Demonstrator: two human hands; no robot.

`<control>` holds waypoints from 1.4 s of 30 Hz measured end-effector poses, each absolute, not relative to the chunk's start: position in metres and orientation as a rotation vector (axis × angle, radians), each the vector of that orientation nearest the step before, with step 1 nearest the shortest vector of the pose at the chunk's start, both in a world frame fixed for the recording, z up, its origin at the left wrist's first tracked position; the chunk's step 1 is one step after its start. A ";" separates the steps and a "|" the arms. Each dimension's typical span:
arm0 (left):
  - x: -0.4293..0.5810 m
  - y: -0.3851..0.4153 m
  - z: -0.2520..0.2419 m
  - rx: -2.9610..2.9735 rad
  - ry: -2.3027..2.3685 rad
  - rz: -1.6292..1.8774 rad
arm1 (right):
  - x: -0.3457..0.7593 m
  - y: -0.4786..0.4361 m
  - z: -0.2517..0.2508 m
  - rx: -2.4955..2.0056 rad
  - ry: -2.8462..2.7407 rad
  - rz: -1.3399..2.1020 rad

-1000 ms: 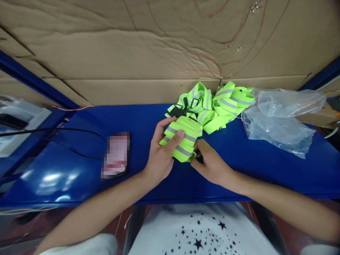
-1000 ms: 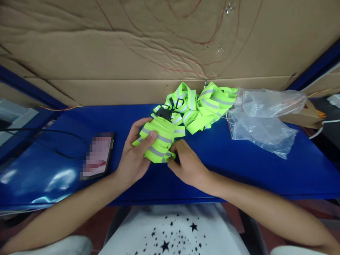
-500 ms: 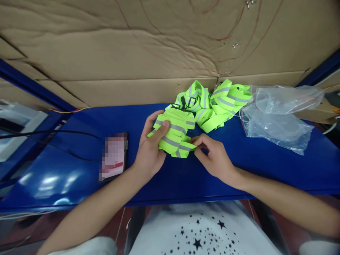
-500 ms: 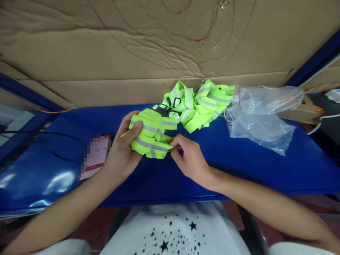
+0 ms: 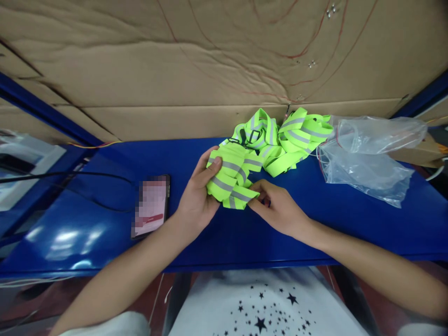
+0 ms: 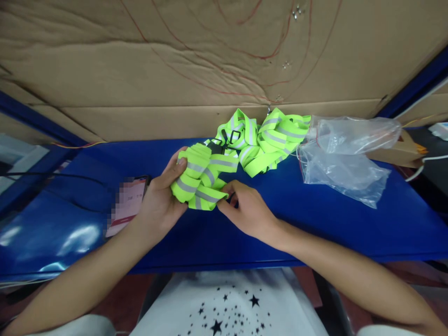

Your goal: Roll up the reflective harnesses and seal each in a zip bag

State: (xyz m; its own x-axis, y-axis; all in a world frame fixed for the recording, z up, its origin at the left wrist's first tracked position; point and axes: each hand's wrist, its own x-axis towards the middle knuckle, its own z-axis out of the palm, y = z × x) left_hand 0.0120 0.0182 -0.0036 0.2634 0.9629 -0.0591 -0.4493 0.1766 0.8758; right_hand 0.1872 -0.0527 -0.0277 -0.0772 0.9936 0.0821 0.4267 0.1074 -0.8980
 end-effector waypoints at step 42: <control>0.005 0.032 -0.003 0.836 0.658 1.086 | 0.213 -0.065 -0.014 -0.999 -2.307 0.227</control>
